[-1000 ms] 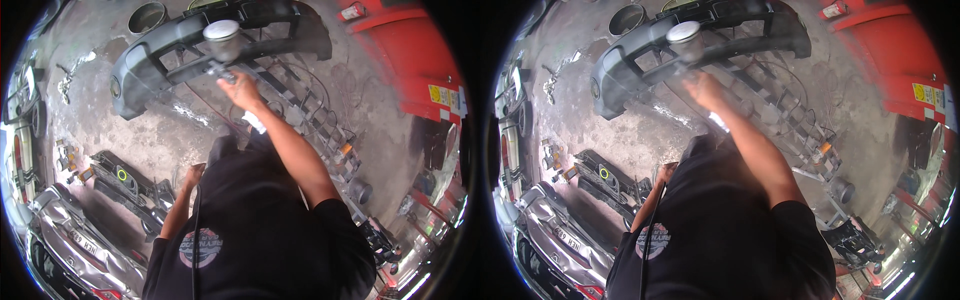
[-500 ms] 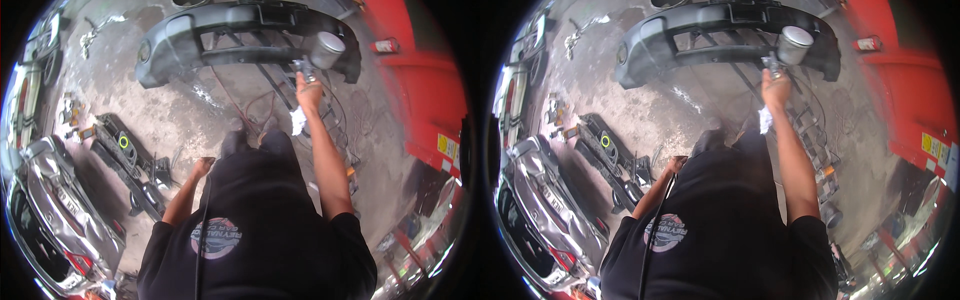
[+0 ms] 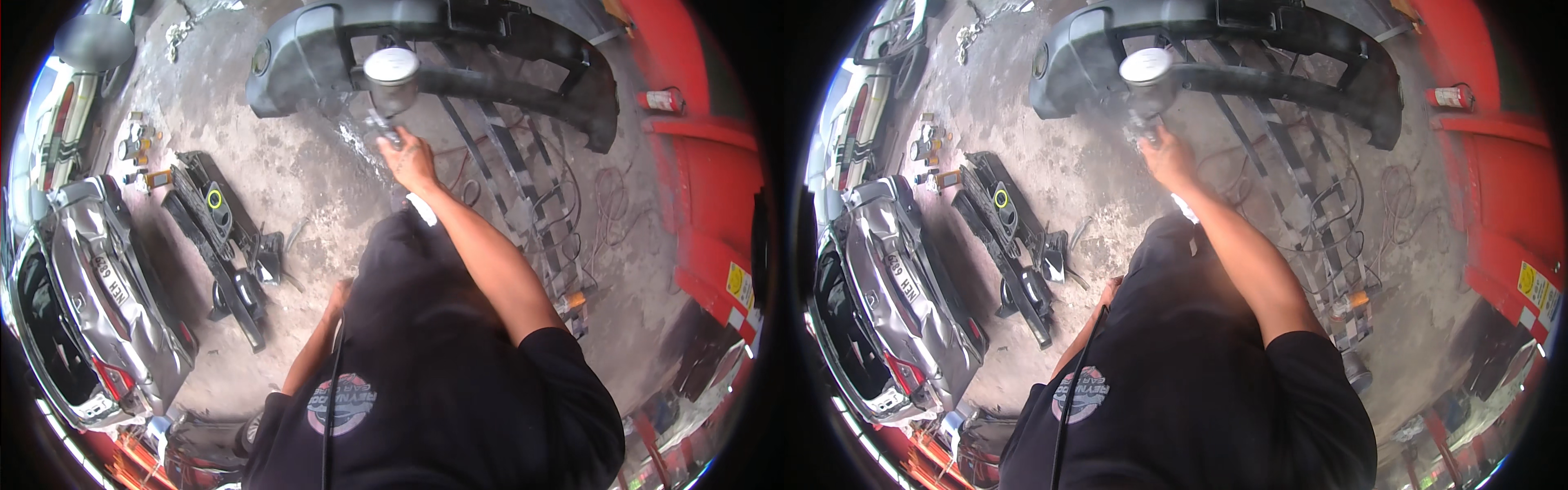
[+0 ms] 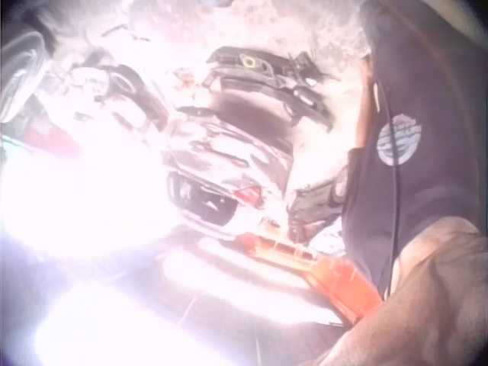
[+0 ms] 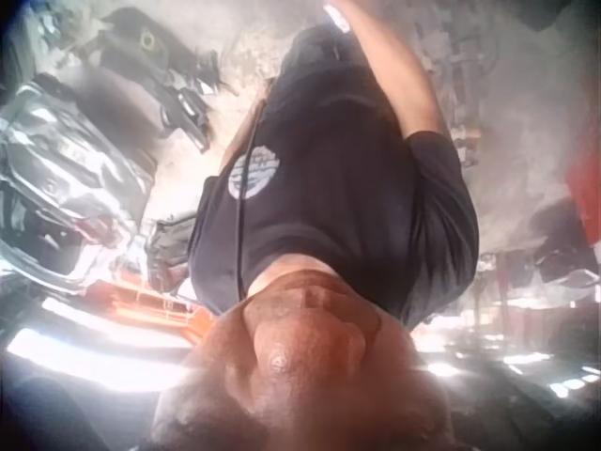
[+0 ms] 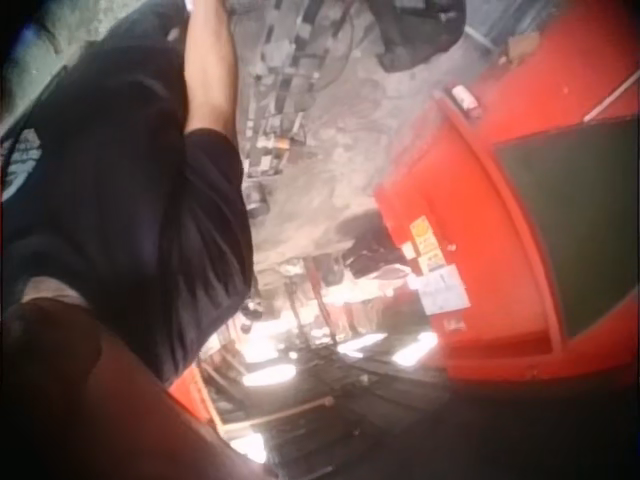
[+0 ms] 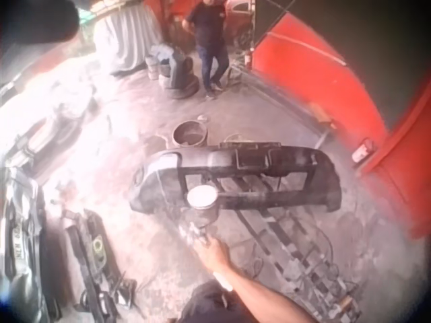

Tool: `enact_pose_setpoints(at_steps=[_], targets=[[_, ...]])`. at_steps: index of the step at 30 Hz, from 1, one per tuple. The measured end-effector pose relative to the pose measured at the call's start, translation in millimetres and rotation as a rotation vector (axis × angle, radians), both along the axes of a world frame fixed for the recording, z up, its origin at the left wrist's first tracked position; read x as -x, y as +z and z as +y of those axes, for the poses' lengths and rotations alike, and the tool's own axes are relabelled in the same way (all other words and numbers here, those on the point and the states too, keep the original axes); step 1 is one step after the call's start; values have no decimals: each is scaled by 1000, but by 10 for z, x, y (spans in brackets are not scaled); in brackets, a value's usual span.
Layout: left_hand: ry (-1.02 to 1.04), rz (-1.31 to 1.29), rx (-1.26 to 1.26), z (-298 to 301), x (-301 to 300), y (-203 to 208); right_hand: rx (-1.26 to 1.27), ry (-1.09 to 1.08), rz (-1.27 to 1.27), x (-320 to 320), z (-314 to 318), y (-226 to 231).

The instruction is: The person uses a spray gun to apply paint to a car bumper resting on a metal stand. They move around the bumper to cover different sections, including the top, sides, and lower areas, while holding a cloth in the other hand.

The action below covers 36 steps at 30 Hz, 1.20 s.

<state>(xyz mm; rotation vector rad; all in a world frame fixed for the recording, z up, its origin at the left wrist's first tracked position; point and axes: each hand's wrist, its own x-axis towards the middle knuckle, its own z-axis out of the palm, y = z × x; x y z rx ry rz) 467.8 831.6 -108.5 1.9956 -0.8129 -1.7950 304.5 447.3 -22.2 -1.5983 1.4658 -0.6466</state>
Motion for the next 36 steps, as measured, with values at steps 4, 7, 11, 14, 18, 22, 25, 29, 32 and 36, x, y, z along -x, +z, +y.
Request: enact_pose_setpoints(at_steps=[4,7,11,14,18,22,25,29,32,36], targets=[[179,38,35,507,101,-166,13,-190,119,478,174,7],[372,112,37,457,108,90,168,-326,172,645,222,-147],[419,-83,111,253,-108,258,133,-310,218,322,279,-170],[411,-201,12,58,-392,364,9,-203,104,-217,252,-149],[347,-211,-37,133,-1038,252,-39,-21,19,-1163,284,-172],[355,-130,-44,-12,-1706,270,138,-27,52,-1703,329,-630],[354,-32,-78,-104,-2189,337,70,-119,52,-1808,359,-381],[382,126,-186,-209,-2703,394,74,-419,197,-1553,333,-203],[293,120,-207,-242,-2934,377,123,-601,271,-1438,317,-174],[187,78,-197,-297,-3105,384,148,-577,261,-1697,262,-149]])
